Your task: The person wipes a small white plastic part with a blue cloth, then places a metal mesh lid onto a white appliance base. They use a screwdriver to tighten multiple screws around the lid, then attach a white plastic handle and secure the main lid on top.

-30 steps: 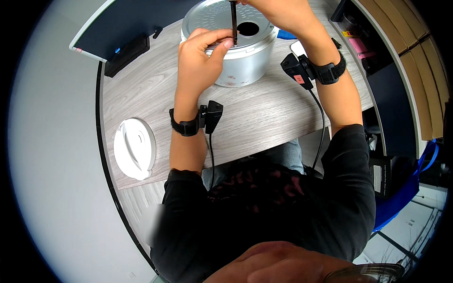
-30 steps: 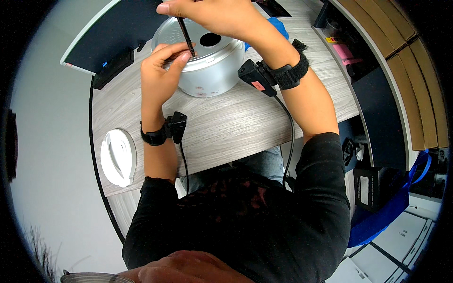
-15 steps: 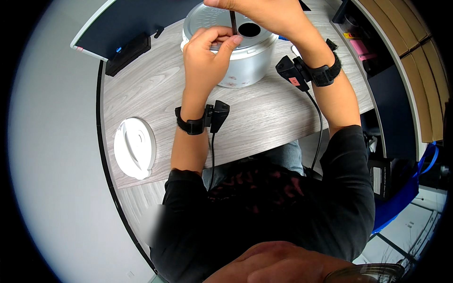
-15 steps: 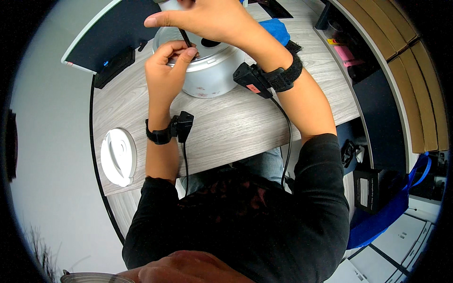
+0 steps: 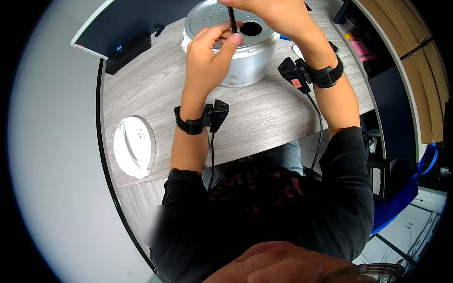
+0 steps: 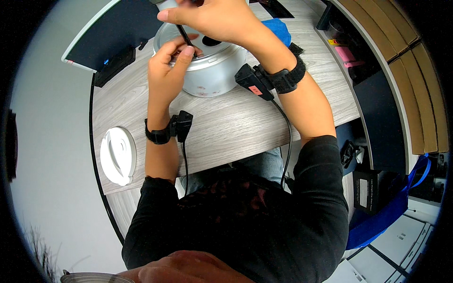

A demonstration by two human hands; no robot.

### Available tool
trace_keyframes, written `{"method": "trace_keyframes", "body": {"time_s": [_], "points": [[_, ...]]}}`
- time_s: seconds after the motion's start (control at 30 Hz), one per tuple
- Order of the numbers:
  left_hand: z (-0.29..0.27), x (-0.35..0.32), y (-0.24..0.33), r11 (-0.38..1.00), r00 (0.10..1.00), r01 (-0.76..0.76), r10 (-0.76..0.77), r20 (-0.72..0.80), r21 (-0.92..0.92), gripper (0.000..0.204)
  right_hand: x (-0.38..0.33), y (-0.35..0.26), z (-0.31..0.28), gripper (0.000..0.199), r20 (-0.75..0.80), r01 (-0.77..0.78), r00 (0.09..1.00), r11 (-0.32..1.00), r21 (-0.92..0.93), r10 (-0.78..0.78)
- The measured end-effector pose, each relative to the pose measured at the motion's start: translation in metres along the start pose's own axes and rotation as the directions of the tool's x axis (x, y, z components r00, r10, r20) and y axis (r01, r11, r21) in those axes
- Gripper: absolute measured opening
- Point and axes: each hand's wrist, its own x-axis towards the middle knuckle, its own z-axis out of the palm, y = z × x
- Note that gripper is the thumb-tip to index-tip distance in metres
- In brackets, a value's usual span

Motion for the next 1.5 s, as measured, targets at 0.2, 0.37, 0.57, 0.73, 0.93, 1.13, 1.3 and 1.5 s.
{"method": "trace_keyframes", "body": {"time_s": [0.2,0.37,0.57,0.73,0.93,1.13,1.3,1.5], "points": [[0.004,0.0,-0.003,0.997,0.999,0.037,-0.039,-0.032,-0.063,0.015,0.001,-0.002,0.006,0.037,0.0,0.038,0.999,0.999,0.004,-0.038],[0.002,0.0,0.0,1.0,1.0,0.02,-0.02,0.01,-0.014,0.018,0.002,0.002,0.006,0.044,0.05,-0.011,0.999,0.937,0.348,-0.007],[0.0,0.0,-0.006,1.0,0.999,-0.019,0.019,0.028,-0.009,0.021,0.0,0.002,-0.001,0.042,0.077,-0.057,0.996,0.978,0.202,0.042],[0.003,-0.001,-0.002,1.0,1.0,-0.01,0.01,-0.013,0.025,0.02,0.001,0.003,0.0,0.039,0.047,0.046,0.998,0.998,-0.049,-0.044],[0.006,0.002,-0.004,0.999,0.999,-0.032,0.032,-0.041,-0.011,0.017,-0.001,-0.003,0.006,0.035,0.018,-0.073,0.997,0.969,0.235,0.07],[0.003,-0.001,-0.004,0.994,0.999,0.039,-0.039,-0.003,-0.103,0.024,0.0,-0.004,0.001,0.036,0.019,-0.017,1.0,0.992,0.128,0.015],[-0.004,-0.001,-0.003,0.993,0.997,0.032,-0.024,0.07,-0.118,0.036,0.001,-0.002,-0.001,0.035,-0.001,0.073,0.997,0.997,-0.02,-0.073],[-0.003,-0.001,-0.006,0.997,0.999,-0.007,0.011,0.048,-0.078,0.035,-0.001,-0.009,0.001,0.031,-0.034,0.028,0.999,0.999,0.031,-0.027]]}}
